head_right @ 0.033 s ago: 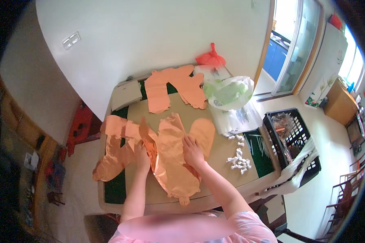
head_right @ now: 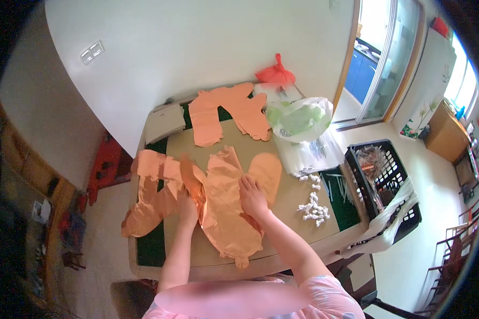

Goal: Folding flexible foil pieces and organizing them with a card on a table.

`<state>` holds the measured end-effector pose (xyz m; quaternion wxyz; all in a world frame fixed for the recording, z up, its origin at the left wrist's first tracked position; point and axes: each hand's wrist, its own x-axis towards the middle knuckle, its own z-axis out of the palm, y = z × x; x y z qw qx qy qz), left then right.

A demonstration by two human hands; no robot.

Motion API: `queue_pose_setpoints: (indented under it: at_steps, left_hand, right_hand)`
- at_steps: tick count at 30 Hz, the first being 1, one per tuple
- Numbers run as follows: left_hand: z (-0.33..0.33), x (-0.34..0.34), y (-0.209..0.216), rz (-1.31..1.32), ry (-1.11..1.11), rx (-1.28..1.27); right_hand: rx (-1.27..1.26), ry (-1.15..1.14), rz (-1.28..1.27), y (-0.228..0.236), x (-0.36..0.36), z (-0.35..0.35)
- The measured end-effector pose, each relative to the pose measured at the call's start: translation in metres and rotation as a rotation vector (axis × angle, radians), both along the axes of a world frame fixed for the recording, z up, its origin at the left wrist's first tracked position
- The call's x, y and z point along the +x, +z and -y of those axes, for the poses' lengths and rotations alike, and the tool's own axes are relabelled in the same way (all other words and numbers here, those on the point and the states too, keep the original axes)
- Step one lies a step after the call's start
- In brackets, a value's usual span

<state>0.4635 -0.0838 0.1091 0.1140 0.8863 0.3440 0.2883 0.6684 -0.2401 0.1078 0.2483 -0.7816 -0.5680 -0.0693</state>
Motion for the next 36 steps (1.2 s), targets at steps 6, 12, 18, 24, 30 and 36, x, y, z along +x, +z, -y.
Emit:
queue_pose_setpoints:
  at_steps: [6,12,18,24,30,36]
  left_hand:
    - [0.028,0.010,0.019,-0.150,-0.090,-0.133]
    - [0.044,0.031,0.027,-0.109,-0.138,-0.040]
    - [0.036,0.045,0.019,0.031,-0.258,-0.150]
    - [0.025,0.069,0.013,0.048,0.153,-0.126]
    - [0.029,0.071,0.015,-0.233,-0.035,-0.191]
    - [0.037,0.065,0.011,-0.294,-0.091,-0.067]
  right_hand:
    - [0.013,0.015,-0.009,-0.002,-0.003,-0.007]
    - [0.011,0.014,-0.002,-0.002,-0.002,-0.005]
    - [0.031,-0.002,0.018,-0.001,-0.001,-0.003]
    - [0.037,0.010,0.012,0.001,-0.003,-0.006]
    - [-0.017,-0.008,0.022,0.002,-0.003,-0.004]
    - [-0.006,0.023,-0.011,0.008,-0.005,-0.004]
